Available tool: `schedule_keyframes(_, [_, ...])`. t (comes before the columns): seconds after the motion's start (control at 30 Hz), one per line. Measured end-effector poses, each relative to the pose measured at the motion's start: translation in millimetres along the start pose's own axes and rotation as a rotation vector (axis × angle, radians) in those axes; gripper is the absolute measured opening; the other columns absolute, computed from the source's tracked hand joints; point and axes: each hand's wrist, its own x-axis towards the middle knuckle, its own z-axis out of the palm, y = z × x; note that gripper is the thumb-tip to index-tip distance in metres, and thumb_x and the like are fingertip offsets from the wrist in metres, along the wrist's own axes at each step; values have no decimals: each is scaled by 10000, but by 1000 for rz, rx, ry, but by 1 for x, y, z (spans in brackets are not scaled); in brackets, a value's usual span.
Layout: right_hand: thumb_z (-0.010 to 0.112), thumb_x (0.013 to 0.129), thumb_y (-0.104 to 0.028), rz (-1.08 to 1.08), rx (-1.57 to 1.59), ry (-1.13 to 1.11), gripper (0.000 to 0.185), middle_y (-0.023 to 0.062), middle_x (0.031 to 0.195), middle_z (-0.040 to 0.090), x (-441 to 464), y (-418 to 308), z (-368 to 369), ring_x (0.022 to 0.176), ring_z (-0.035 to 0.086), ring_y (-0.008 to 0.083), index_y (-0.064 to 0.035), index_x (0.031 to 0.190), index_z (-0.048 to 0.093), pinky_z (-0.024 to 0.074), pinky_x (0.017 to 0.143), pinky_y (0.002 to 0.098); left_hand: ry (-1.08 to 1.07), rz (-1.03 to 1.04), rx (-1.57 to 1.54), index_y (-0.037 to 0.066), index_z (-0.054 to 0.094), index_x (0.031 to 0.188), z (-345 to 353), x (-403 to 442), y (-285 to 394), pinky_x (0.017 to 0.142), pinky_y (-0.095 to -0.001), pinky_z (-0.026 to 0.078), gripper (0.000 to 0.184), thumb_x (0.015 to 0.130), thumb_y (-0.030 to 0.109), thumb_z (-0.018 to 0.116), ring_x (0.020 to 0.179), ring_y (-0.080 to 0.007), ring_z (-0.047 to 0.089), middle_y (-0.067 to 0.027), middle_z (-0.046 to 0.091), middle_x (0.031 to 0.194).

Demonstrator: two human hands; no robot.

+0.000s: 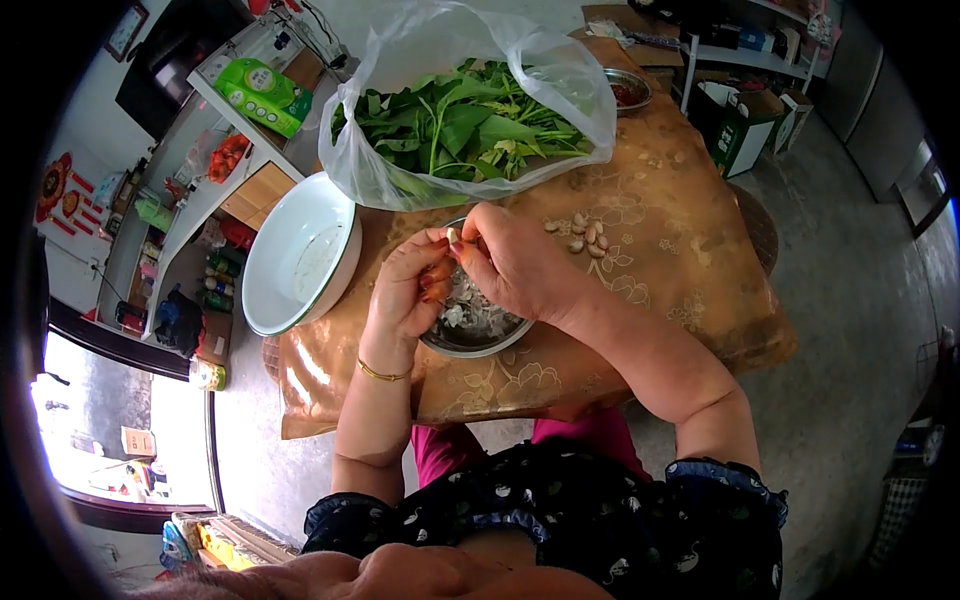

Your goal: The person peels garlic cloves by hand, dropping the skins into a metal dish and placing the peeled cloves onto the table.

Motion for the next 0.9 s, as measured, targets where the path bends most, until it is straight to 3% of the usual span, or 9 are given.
schedule_keyframes(0.17, [574, 821, -59, -41, -41, 17, 115, 174, 748, 591, 0, 11, 6, 670, 587, 318, 6, 874, 496, 453, 582, 369, 54, 20, 39, 7, 555, 954, 3, 0, -3, 400, -159, 276, 91, 894, 37, 493, 490, -31, 338, 1, 488, 670])
schedule_keyframes(0.33, [565, 819, -52, 31, 132, 1, 104, 168, 742, 586, 1, 18, 8, 652, 578, 291, 8, 872, 498, 447, 578, 358, 69, 11, 50, 12, 554, 957, 3, 0, -3, 400, -159, 277, 91, 891, 35, 496, 496, -30, 345, -21, 529, 734])
schedule_keyframes(0.43, [515, 845, -33, 74, 88, -42, 64, 86, 699, 550, 1, 13, 4, 624, 501, 141, 12, 881, 487, 408, 569, 281, 60, 2, 40, 11, 554, 965, 3, 0, -1, 401, -157, 278, 98, 889, 34, 498, 497, -30, 348, -30, 550, 778])
schedule_keyframes(0.73, [514, 845, -11, 5, 76, 41, 76, 124, 756, 574, 1, 16, 8, 655, 533, 157, 28, 907, 495, 428, 593, 282, 60, 58, 86, 0, 550, 981, 2, 1, -4, 402, -161, 280, 105, 891, 34, 508, 498, -32, 363, -29, 562, 774])
schedule_keyframes(0.83, [535, 824, -3, -40, 66, 96, 51, 172, 732, 591, 2, 17, 11, 636, 582, 285, 19, 859, 505, 456, 571, 345, 117, 105, 150, -1, 551, 973, 8, -1, -7, 401, -168, 281, 92, 890, 28, 525, 484, -34, 362, -24, 557, 735])
schedule_keyframes(0.9, [538, 821, -1, -21, 57, 88, 51, 174, 730, 592, 2, 17, 10, 629, 581, 288, 21, 854, 506, 454, 564, 346, 144, 138, 182, 1, 555, 961, 10, -2, -9, 400, -173, 283, 80, 886, 22, 539, 472, -36, 362, -19, 552, 706])
